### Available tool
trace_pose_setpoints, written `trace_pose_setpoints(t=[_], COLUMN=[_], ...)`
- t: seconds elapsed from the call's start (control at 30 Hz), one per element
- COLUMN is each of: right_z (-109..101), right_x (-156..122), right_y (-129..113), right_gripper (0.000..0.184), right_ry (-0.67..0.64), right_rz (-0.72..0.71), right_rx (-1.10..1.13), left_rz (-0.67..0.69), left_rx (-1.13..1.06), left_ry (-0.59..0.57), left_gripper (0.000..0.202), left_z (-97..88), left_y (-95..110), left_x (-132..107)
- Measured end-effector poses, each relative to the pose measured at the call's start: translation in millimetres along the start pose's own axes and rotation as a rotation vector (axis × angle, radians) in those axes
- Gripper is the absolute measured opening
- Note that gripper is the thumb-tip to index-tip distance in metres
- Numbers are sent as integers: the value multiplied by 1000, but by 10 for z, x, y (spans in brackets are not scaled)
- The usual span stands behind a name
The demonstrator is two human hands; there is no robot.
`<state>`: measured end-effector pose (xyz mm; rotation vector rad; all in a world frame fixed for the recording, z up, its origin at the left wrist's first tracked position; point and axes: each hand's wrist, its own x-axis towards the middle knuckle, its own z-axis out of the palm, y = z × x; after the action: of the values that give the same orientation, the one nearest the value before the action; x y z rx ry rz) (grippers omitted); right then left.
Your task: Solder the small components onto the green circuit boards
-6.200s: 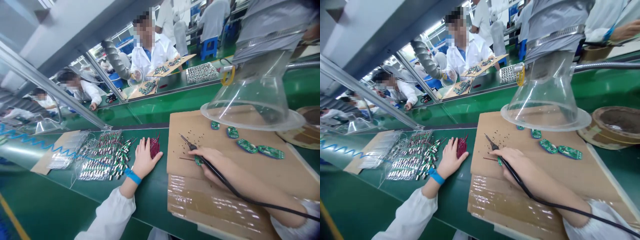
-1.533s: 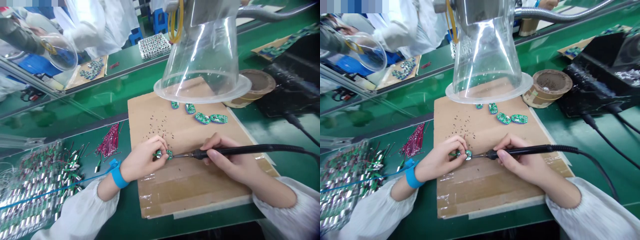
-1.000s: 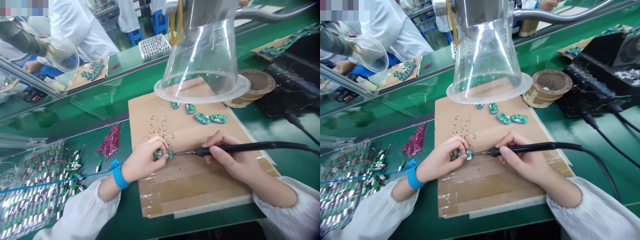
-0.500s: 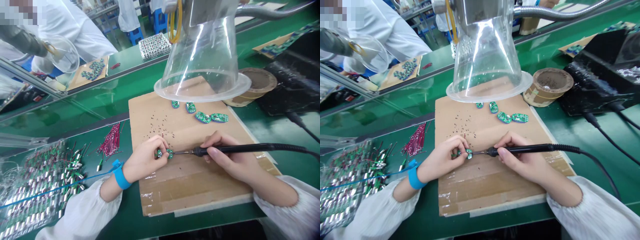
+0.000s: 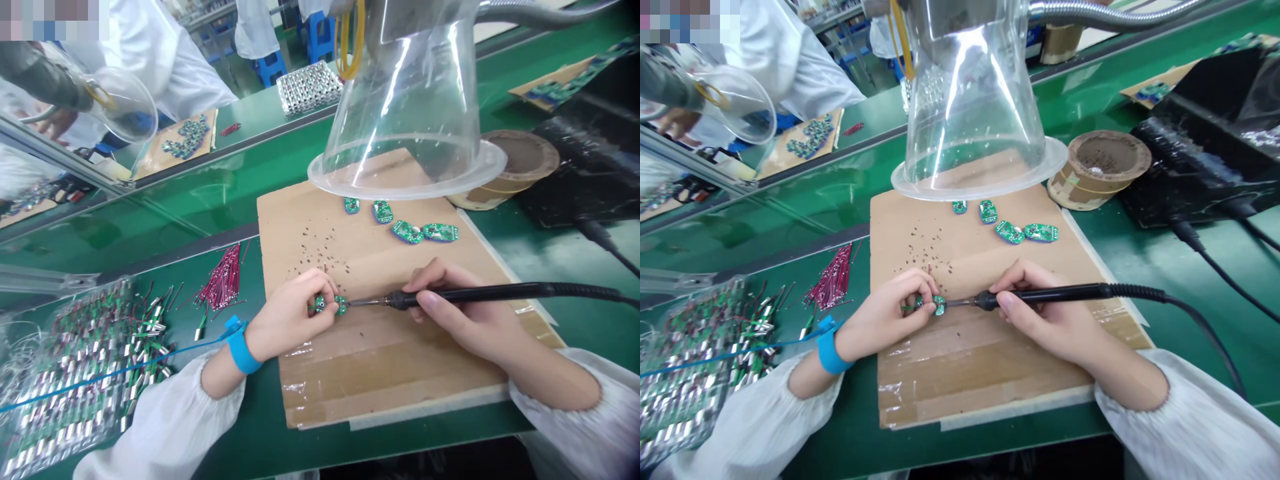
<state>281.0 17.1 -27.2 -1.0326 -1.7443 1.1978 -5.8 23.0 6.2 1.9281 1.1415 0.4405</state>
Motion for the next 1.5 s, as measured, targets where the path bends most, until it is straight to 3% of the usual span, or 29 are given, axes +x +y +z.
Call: trace_pose_setpoints(t=[0.47,1.5], right_z=[-18,-4], right_x=[-28,32], right_y=[48,-47], right_gripper=[6,11], right_ry=[-51,-37], right_rz=[74,64], right_rx=[81,2], left_rz=[26,-1], left_rx=[-14,-2], left_ry=[-70,-65], left_gripper=[5,5], left_z=[-70,-57], left_y=[-34,-73], left_x=[-9,14])
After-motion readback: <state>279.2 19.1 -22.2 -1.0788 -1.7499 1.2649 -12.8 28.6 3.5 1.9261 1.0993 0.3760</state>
